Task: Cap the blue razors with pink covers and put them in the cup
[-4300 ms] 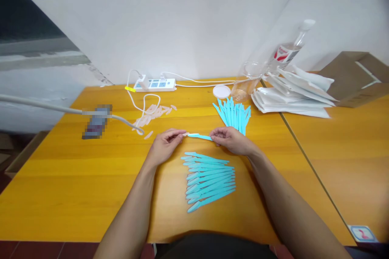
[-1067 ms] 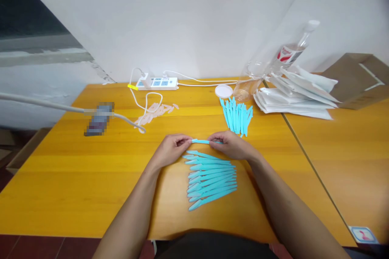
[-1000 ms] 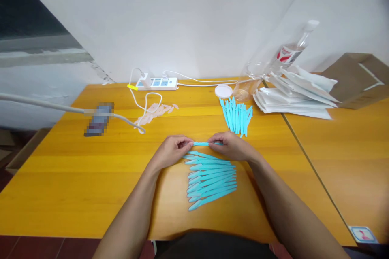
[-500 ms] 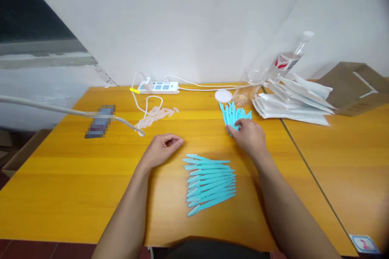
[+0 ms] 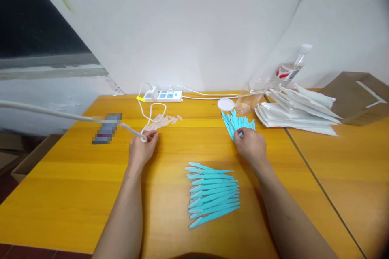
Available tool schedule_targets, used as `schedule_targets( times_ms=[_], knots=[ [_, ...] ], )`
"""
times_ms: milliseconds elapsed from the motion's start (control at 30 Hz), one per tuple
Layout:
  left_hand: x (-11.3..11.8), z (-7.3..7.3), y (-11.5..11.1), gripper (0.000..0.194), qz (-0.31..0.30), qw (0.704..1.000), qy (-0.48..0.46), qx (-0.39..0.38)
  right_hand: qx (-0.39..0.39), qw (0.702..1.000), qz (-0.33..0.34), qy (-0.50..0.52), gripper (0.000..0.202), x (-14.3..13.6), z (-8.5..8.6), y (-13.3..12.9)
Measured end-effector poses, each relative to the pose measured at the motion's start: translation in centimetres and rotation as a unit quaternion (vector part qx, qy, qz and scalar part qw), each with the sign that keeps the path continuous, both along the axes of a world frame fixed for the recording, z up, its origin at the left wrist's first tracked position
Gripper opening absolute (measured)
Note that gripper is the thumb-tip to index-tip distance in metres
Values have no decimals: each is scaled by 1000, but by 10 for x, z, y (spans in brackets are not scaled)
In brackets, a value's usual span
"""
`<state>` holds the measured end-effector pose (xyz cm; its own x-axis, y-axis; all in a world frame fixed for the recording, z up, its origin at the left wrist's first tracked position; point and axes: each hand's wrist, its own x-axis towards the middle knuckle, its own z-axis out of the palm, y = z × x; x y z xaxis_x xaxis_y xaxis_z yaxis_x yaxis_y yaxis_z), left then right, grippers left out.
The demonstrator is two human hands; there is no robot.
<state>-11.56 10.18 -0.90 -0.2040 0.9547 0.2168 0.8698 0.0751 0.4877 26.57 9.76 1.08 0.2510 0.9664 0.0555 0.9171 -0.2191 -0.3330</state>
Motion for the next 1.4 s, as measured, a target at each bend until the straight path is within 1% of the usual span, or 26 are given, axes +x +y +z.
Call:
schedule_targets(
  times_ms=[67,100,133,167,233,267,300,333,433,533,600,700,800,867,933,967,1033,1067,1133,1200,1233,1300,1400],
  knots=[
    [8,5,11,34,-29,997,60,25,54,997,27,49,31,-3,4,-4],
    [13,8,17,34,-46,995,86,30,67,991,54,104,29,-5,5,-6],
    [17,10,24,34,-64,991,112,29,60,978,89,180,27,-8,4,-9],
    [21,11,29,33,-81,987,137,22,32,955,127,266,26,-11,2,-11],
    [28,11,37,32,-107,979,175,6,-59,889,186,414,28,-18,-5,-15],
    [31,11,39,32,-115,976,185,0,-98,861,205,456,28,-21,-8,-16],
    [33,9,39,32,-122,975,186,-4,-125,843,220,475,27,-23,-12,-17],
    [34,8,38,32,-128,975,181,-5,-139,837,233,475,26,-25,-15,-18],
    [38,4,35,29,-124,980,157,11,-139,846,265,442,20,-26,-19,-17],
    [40,3,36,30,-108,979,174,6,-132,852,269,430,19,-24,-21,-16],
    [43,5,37,31,-112,974,195,-19,-131,849,265,437,19,-23,-22,-15],
    [46,11,38,29,-123,971,197,-52,-142,834,259,466,21,-23,-23,-15],
    [47,17,37,26,-129,970,191,-72,-166,820,242,491,23,-24,-20,-15],
    [48,20,36,30,-141,969,186,-77,-174,817,234,498,25,-24,-17,-15],
    [48,20,32,31,-164,974,136,-81,-175,814,232,502,26,-24,-16,-15],
    [49,19,29,29,-172,977,83,-90,-174,813,231,505,27,-24,-16,-15],
    [52,16,19,24,-170,975,-68,-123,-171,812,230,509,28,-25,-17,-14],
    [54,14,13,26,-157,966,-151,-141,-169,811,228,512,29,-25,-18,-14],
    [59,10,-1,35,-126,931,-301,-163,-166,808,224,519,30,-25,-20,-14],
    [64,6,-14,44,-97,896,-402,-160,-164,804,219,528,31,-25,-21,-14],
    [66,5,-19,47,-86,883,-435,-155,-163,802,218,531,31,-24,-21,-14],
    [70,2,-26,49,-74,866,-471,-152,-162,800,222,534,32,-24,-22,-14],
    [76,-1,-30,50,-71,856,-486,-160,-163,799,233,531,32,-23,-22,-14]
  ],
)
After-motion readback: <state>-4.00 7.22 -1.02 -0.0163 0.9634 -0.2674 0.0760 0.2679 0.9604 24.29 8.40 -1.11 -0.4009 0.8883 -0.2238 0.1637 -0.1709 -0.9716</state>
